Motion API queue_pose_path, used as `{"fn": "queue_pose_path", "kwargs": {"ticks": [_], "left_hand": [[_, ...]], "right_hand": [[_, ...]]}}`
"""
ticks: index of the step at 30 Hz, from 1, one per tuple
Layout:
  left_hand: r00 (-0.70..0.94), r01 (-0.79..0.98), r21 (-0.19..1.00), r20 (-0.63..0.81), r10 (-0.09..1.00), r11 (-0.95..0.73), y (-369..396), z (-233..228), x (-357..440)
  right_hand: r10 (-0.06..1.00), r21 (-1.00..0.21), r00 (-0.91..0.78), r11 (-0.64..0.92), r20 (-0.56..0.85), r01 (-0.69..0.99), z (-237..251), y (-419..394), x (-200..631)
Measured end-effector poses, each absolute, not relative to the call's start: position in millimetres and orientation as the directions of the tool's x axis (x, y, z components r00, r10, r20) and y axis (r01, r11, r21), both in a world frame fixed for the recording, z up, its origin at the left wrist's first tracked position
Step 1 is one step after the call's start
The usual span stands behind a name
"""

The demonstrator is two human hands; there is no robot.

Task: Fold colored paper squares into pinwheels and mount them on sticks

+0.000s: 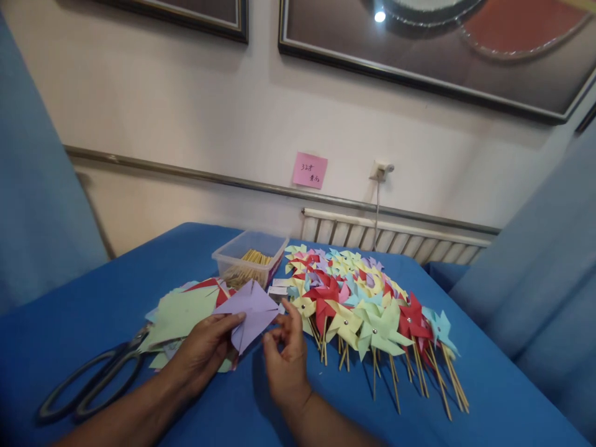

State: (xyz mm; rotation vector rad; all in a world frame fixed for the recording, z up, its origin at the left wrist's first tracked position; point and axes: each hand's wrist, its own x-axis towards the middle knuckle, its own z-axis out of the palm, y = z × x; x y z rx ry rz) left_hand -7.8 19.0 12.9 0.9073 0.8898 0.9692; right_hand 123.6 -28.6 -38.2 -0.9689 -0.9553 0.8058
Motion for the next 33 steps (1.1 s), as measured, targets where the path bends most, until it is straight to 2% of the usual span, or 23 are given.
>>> {"fn": "queue_pose_path", "kwargs": {"ticks": [5,8,15,22,28,33], "left_hand": [[0.335,-0.293,0.911,-0.188,0.923,0.291,22,10,-10],[0.333,-0.285,0.909,-0.204,0.921,0.305,21,7,-9],[0.314,-0.259,0.908,-0.243,0.918,0.330,17,2,-6],[0.281,-0.189,0.927,-0.265,0.922,0.324,19,-1,-6],[0.272,-0.136,0.945,-0.255,0.928,0.299,15,1,-4],[0.299,-0.129,0.943,-0.259,0.918,0.308,13,4,-1]], "right_hand": [[0.878,-0.891,0.155,0.442,0.453,0.099,-38,-37,119],[0.875,-0.882,0.145,0.438,0.462,0.174,-37,-37,121],[0.914,-0.950,0.261,0.309,0.311,0.048,-41,-26,124],[0.927,-0.960,0.248,0.274,0.280,0.060,-42,-26,125],[0.925,-0.971,0.306,0.240,0.226,-0.010,-45,-25,125],[0.913,-0.976,0.353,0.218,0.204,0.001,-43,-24,126]]}}
